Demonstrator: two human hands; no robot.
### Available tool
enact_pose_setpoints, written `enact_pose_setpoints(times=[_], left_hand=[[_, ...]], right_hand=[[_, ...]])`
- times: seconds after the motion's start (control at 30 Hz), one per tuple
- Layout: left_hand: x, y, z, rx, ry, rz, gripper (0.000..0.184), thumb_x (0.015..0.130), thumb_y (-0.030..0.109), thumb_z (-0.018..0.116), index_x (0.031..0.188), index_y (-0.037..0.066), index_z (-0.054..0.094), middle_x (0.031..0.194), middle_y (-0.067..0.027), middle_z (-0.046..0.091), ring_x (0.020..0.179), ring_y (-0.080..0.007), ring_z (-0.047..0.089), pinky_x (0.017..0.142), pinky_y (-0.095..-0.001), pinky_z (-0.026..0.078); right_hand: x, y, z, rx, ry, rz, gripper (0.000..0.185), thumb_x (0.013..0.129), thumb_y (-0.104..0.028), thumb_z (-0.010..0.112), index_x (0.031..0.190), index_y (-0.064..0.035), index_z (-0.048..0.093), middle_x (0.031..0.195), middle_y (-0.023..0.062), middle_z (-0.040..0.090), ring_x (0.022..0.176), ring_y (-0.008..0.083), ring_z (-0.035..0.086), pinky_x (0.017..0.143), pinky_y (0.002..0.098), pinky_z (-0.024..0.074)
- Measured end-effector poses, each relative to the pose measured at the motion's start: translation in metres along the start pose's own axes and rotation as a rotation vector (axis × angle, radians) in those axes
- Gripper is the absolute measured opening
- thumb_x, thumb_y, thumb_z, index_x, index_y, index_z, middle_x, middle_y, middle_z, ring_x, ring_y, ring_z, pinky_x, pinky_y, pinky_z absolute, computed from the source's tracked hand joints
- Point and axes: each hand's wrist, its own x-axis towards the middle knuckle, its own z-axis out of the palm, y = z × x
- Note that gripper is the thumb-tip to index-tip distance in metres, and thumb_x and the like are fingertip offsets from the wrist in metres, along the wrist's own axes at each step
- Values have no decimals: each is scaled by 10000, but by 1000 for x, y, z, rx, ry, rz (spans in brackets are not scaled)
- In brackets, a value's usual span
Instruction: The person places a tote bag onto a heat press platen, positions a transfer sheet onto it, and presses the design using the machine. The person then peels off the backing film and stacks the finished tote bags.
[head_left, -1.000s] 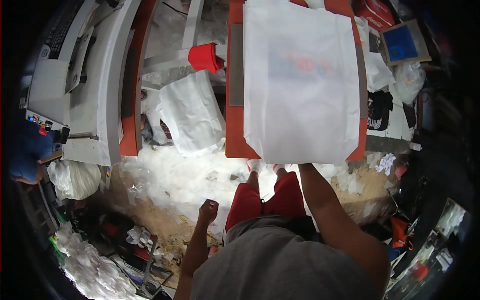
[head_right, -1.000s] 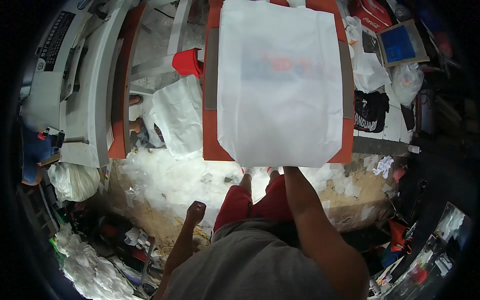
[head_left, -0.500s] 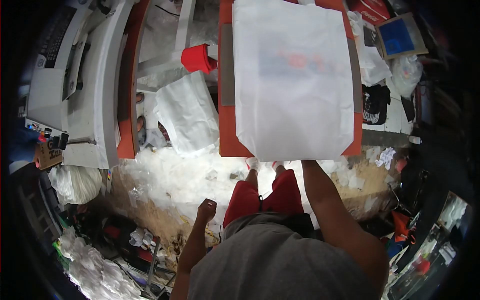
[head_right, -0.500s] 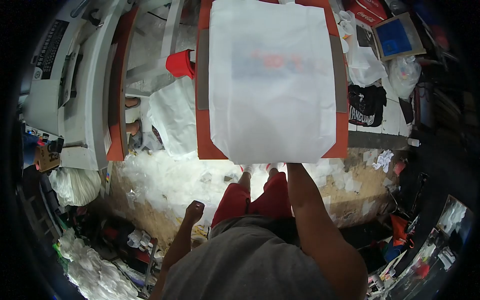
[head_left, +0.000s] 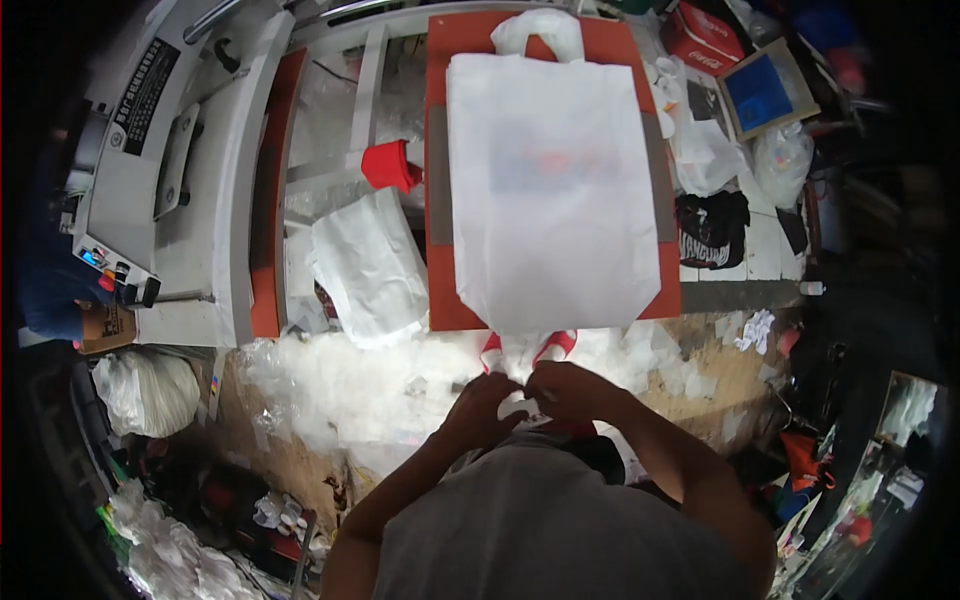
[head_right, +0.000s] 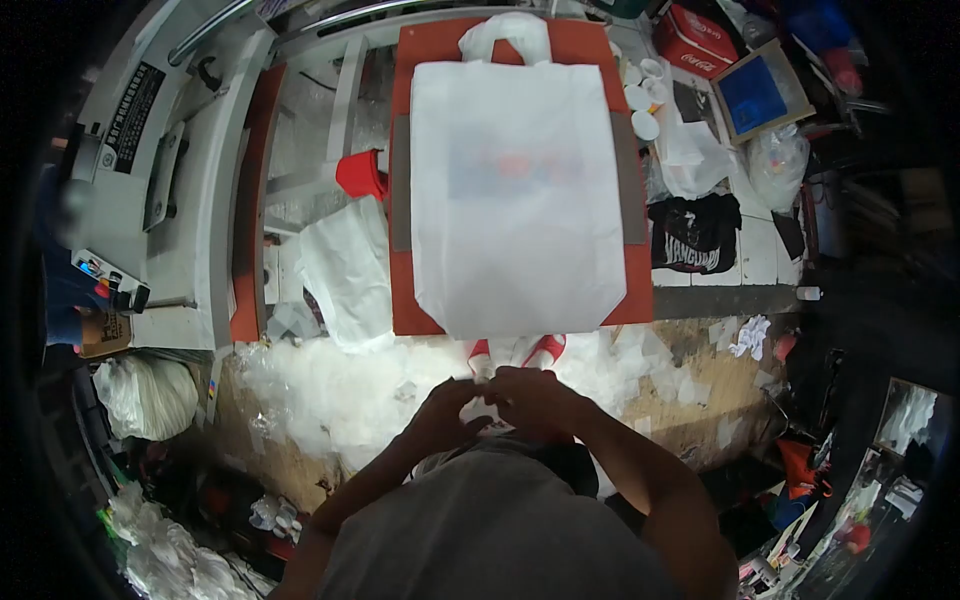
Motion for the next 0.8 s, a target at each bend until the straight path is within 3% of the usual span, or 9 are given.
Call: enact_pose_setpoints(times=[0.03,0.13,0.23,0.3,0.33,0.5,0.57,0.6,0.8], left_hand=[[4,18,-16,-35,-170,-119,421,817,246,746,1165,43,620,1150,-172,640,1141,-315,589,995,-414,447],[2,21,-47,-193,-5,-20,272,830,171,723,1048,29,641,934,-168,690,863,-308,689,752,-376,545],[25,32,-100,-121,203,-70,214,854,120,708,1030,25,631,918,-110,692,827,-166,678,718,-309,540],[61,36,-120,-517,391,-67,286,887,23,645,1151,2,540,861,-66,663,800,-106,645,717,-257,531],[86,36,-130,-453,523,71,328,889,23,639,1187,10,503,860,-71,660,766,-115,645,688,-258,525],[181,61,-176,-249,745,94,386,854,74,665,1198,10,499,833,-143,686,748,-190,678,685,-290,529],[210,57,-182,-47,819,48,402,826,102,679,1187,26,518,853,-168,699,775,-266,693,715,-345,541],[217,56,-184,-43,829,62,402,826,102,679,1187,26,518,853,-168,699,775,-266,693,715,-345,541],[242,43,-192,78,833,-89,412,795,129,689,1170,28,550,872,-162,704,785,-265,695,734,-379,544]], right_hand=[[-10,-15,-26,57,86,-35,169,795,-41,623,961,-63,648,911,117,618,840,281,639,741,375,522],[-33,-24,-94,151,436,-43,124,844,22,597,934,-47,646,847,79,603,726,156,616,626,288,491],[-32,-15,-140,133,695,40,89,887,23,585,946,-25,631,788,36,607,699,70,582,598,236,473],[-13,3,-158,231,790,39,74,867,7,618,938,-5,636,792,36,598,669,52,530,566,215,409],[0,9,-169,276,885,40,101,861,-7,630,962,0,628,786,42,602,663,62,536,570,220,420],[48,20,-220,242,1200,-73,249,835,-56,665,1066,4,595,830,93,625,722,163,600,646,299,485],[51,29,-229,-244,1347,-117,345,811,-65,670,1132,6,568,903,152,631,840,289,623,780,394,498],[48,28,-227,-196,1306,-94,355,799,-74,668,1135,-4,578,1039,192,607,989,363,580,901,447,457],[35,32,-196,-608,1072,-130,366,793,-122,676,1145,-40,614,1247,163,529,1171,377,479,972,468,426]])
